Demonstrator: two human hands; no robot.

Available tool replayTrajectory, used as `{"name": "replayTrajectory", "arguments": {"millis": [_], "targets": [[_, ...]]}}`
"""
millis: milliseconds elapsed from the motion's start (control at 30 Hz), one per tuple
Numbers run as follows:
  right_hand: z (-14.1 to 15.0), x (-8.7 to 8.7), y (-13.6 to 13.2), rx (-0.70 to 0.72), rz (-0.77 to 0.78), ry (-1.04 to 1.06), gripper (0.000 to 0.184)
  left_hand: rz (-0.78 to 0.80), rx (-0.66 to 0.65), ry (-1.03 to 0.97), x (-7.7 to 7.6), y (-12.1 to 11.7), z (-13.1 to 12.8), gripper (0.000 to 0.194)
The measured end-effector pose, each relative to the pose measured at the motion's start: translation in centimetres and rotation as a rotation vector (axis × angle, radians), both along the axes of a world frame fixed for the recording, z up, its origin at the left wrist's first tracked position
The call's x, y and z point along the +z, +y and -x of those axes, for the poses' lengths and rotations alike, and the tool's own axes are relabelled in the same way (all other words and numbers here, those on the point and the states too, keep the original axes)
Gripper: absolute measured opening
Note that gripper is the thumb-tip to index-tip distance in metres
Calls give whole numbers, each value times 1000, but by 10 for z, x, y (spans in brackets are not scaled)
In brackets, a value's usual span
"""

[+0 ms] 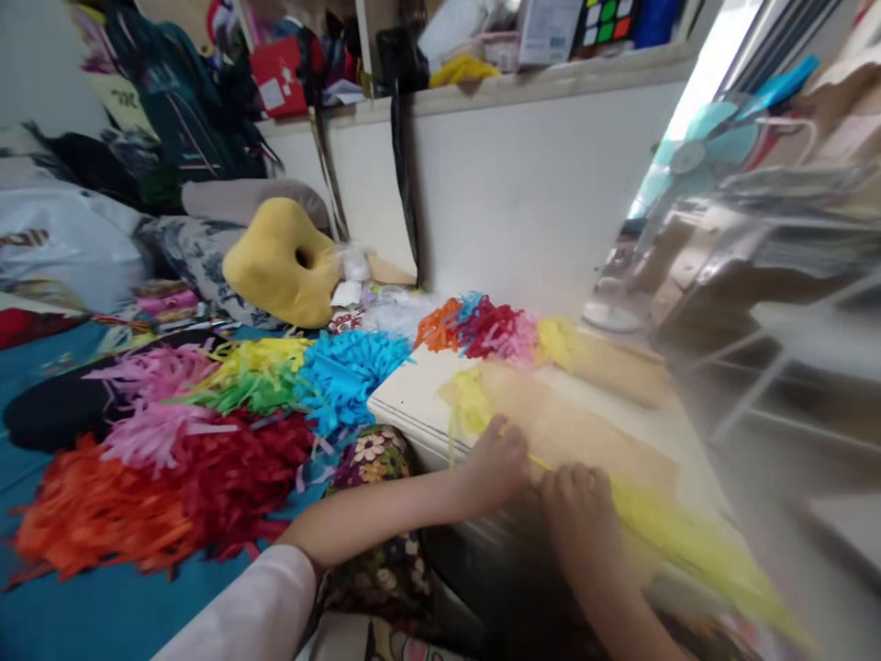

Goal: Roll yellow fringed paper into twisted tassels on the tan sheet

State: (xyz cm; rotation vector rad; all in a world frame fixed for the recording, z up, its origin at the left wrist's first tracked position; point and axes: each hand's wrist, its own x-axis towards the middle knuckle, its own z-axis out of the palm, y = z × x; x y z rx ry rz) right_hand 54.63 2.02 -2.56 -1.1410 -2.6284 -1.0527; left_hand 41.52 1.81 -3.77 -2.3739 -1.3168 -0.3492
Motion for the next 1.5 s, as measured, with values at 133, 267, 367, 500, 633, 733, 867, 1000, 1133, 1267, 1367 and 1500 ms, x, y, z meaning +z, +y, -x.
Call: {"name": "replayTrajectory", "arguments": {"millis": [133,267,367,500,633,733,867,1000,1133,1267,1367,1500], "targets": [[6,2,-8,-17,-37,3,17,2,2,12,-2,1,3,19],[9,0,-8,-27,-46,8,21,-18,10,18,-3,-4,2,19],[6,-4,-4,0,-61,42,19,-48,28,21,-4,-9,1,19],[-3,-5,1,3,-62,84,15,-96,54,45,-8,-11,-1,20],[-9,-6,-1,-19,-56,95,14,-167,99,83,-13,-14,-3,26],[-12,-10,-3,-30,-82,97,16,-199,110,96,-15,-15,-5,31],[-15,-19,-4,-31,-136,106,25,-220,146,141,-21,-15,-9,34],[-19,-24,-4,-27,-135,103,28,-222,205,156,-29,-17,-15,35],[-23,-28,-6,-35,-127,165,32,-267,241,139,-36,-18,-19,36],[-22,-37,-4,-49,-134,301,27,-351,307,-31,-47,-15,-27,34],[-21,-49,0,-44,-187,424,23,-435,339,-164,-56,-11,-29,32],[-21,-63,6,-8,-258,547,25,-472,261,-254,-61,-9,-22,36]]}}
